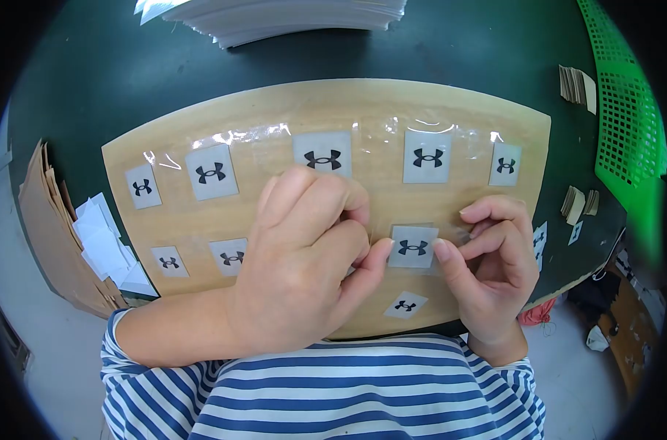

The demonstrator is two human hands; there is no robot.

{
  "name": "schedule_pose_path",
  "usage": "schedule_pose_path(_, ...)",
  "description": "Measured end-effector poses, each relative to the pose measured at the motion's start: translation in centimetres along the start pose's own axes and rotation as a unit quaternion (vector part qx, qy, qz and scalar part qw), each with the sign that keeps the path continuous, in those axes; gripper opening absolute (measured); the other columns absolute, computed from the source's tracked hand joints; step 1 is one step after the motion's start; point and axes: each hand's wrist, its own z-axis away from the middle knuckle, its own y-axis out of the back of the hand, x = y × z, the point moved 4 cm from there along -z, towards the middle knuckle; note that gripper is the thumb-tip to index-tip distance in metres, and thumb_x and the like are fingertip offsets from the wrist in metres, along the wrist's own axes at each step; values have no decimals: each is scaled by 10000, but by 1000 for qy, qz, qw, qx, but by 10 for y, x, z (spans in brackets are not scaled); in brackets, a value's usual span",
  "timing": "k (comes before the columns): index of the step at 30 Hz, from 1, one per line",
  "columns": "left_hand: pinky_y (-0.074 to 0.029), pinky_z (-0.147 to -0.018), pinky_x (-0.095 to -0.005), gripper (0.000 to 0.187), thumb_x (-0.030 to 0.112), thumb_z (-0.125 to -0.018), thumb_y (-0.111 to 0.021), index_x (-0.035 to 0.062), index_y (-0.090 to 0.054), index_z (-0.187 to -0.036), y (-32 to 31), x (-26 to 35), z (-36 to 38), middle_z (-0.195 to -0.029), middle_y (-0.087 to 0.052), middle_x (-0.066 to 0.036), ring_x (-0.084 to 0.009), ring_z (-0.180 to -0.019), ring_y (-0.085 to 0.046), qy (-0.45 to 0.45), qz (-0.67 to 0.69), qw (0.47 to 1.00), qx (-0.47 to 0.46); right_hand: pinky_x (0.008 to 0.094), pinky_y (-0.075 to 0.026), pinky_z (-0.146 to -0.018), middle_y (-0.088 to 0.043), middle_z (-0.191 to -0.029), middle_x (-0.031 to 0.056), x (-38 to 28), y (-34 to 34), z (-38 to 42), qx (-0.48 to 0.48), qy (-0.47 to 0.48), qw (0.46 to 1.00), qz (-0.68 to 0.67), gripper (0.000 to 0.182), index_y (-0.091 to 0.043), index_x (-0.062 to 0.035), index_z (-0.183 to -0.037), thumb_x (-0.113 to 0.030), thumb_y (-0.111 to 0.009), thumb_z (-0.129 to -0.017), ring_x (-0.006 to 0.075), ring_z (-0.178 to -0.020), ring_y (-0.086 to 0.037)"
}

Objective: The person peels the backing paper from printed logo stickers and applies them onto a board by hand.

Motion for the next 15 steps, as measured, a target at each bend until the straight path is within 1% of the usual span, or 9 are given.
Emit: schedule_pose_path(15,-373,-713,-275,235,0,-748,-804,87,-608,-653,1,1,-2,-941,-578,-48,-186,-836,-433,4,-10,1000,-9,271,-446,-815,-607,-1123,101,0,0,-1,-5,7,1000,16,224,-611,-76,-772,14,-815,-783,198,-967,-505)
